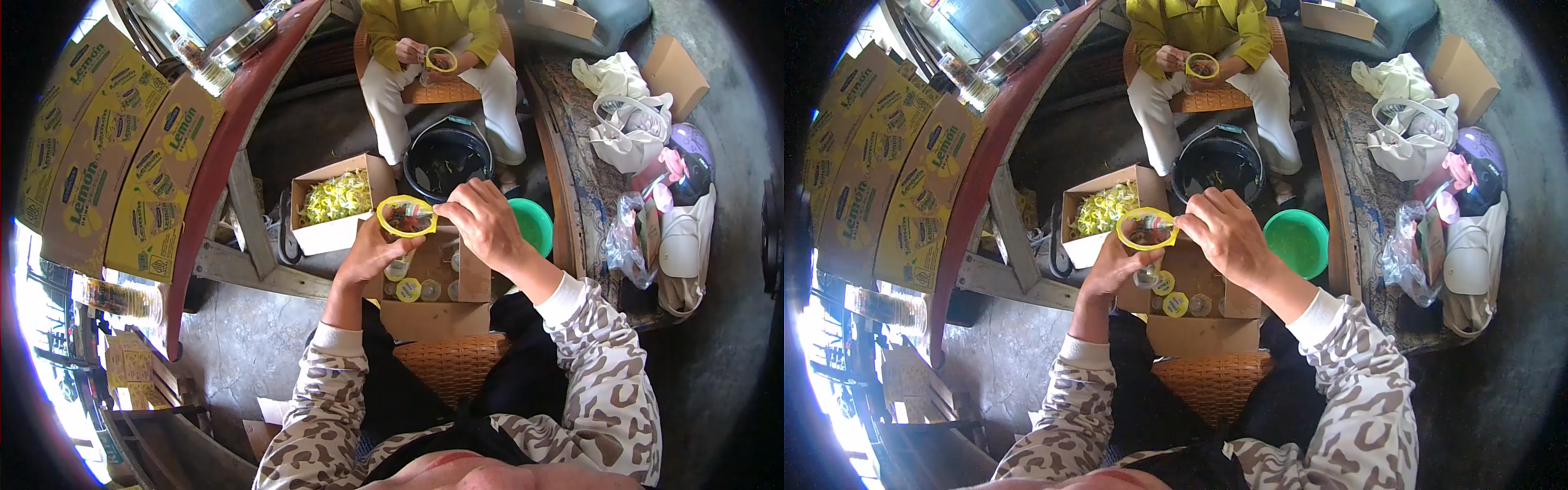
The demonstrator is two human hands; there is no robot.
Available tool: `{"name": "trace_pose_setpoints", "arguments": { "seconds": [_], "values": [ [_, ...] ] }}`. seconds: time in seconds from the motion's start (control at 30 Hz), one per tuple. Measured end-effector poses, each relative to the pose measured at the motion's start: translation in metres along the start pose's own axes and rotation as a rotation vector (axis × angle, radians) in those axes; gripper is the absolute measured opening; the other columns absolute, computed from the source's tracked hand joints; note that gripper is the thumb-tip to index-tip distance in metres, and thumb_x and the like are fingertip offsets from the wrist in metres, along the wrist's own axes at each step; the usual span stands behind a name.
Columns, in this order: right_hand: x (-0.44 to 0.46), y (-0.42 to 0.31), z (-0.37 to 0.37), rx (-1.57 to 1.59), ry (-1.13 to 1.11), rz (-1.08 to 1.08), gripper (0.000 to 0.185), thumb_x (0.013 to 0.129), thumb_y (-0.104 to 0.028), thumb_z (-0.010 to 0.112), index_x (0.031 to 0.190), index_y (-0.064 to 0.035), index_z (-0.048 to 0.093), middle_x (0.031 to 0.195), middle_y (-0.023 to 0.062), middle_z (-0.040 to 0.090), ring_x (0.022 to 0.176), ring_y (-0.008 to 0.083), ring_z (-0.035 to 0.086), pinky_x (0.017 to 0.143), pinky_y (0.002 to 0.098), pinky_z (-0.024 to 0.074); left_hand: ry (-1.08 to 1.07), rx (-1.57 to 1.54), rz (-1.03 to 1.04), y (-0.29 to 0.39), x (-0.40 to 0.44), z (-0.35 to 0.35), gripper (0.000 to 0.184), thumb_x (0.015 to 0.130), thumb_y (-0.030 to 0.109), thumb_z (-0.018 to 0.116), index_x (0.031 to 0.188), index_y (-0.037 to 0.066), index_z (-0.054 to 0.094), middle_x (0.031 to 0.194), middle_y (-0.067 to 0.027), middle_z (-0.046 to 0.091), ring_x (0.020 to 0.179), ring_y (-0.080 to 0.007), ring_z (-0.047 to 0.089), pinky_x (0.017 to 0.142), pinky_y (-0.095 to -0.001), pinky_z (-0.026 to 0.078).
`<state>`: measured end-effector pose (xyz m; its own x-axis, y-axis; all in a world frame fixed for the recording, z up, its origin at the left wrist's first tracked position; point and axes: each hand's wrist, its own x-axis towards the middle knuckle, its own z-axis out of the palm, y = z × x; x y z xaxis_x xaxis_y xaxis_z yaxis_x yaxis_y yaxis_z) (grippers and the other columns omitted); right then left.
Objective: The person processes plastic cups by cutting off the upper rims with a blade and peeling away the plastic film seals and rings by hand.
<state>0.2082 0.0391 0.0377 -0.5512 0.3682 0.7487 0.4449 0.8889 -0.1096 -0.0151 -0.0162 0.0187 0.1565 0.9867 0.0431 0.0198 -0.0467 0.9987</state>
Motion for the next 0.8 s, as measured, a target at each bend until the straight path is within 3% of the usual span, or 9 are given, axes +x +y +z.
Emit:
{"name": "trace_pose_setpoints", "arguments": {
  "seconds": [0.2, 0.27, 0.37, 0.47, 0.73, 0.8],
  "values": [
    [-0.002, 0.003, 0.005, -0.030, -0.011, -0.016, 0.011, 0.080, -0.010, 0.069, 0.090, -0.0075, 0.066, 0.089, 0.0032, 0.056, 0.085, 0.0194, 0.057, 0.073, 0.0339, 0.0472, 0.032, 0.035, -0.066, -0.003, 0.000, -0.003, 0.051, 0.081, 0.017, 0.077, 0.123, -0.001, 0.056, 0.108, -0.0078, 0.066, 0.095, -0.0129, 0.062, 0.080, -0.0289, 0.052],
    [-0.002, 0.001, 0.005, -0.041, -0.026, -0.025, 0.009, 0.081, -0.010, 0.069, 0.089, -0.0074, 0.067, 0.089, 0.0035, 0.056, 0.085, 0.0195, 0.057, 0.073, 0.0339, 0.0473, 0.019, -0.014, -0.165, -0.010, 0.000, -0.005, 0.064, 0.078, 0.014, 0.078, 0.132, 0.000, 0.049, 0.115, -0.0099, 0.063, 0.099, -0.0166, 0.063, 0.088, -0.0334, 0.052],
    [-0.004, 0.000, 0.005, -0.011, -0.032, -0.023, 0.007, 0.082, -0.010, 0.068, 0.088, -0.0068, 0.067, 0.089, 0.0037, 0.056, 0.085, 0.0198, 0.057, 0.073, 0.0340, 0.0474, 0.032, -0.177, -0.167, -0.004, -0.003, 0.001, 0.050, 0.080, 0.010, 0.076, 0.123, -0.001, 0.054, 0.103, -0.0061, 0.064, 0.092, -0.0122, 0.060, 0.080, -0.0282, 0.052],
    [-0.003, -0.005, 0.005, -0.024, -0.006, -0.061, 0.009, 0.082, -0.011, 0.068, 0.088, -0.0058, 0.066, 0.088, 0.0035, 0.055, 0.085, 0.0197, 0.057, 0.073, 0.0342, 0.0476, 0.072, -0.237, -0.179, 0.000, -0.007, 0.012, 0.060, 0.076, 0.011, 0.080, 0.128, 0.000, 0.051, 0.106, -0.0057, 0.063, 0.090, -0.0115, 0.061, 0.078, -0.0283, 0.052],
    [-0.010, -0.010, 0.011, -0.066, -0.018, -0.101, 0.009, 0.082, -0.012, 0.067, 0.088, -0.0057, 0.065, 0.088, 0.0033, 0.055, 0.083, 0.0190, 0.056, 0.073, 0.0334, 0.0477, -0.013, -0.120, -0.191, -0.002, -0.005, 0.001, 0.060, 0.073, 0.010, 0.083, 0.124, 0.000, 0.054, 0.106, -0.0044, 0.063, 0.090, -0.0108, 0.062, 0.080, -0.0265, 0.052],
    [-0.009, -0.012, 0.009, -0.003, -0.047, -0.019, 0.008, 0.080, -0.007, 0.069, 0.086, -0.0050, 0.064, 0.088, 0.0050, 0.055, 0.085, 0.0214, 0.057, 0.073, 0.0353, 0.0488, -0.027, -0.127, -0.214, -0.001, -0.004, -0.001, 0.060, 0.072, 0.010, 0.083, 0.124, 0.000, 0.054, 0.106, -0.0045, 0.063, 0.091, -0.0111, 0.063, 0.081, -0.0267, 0.053]
  ]
}}
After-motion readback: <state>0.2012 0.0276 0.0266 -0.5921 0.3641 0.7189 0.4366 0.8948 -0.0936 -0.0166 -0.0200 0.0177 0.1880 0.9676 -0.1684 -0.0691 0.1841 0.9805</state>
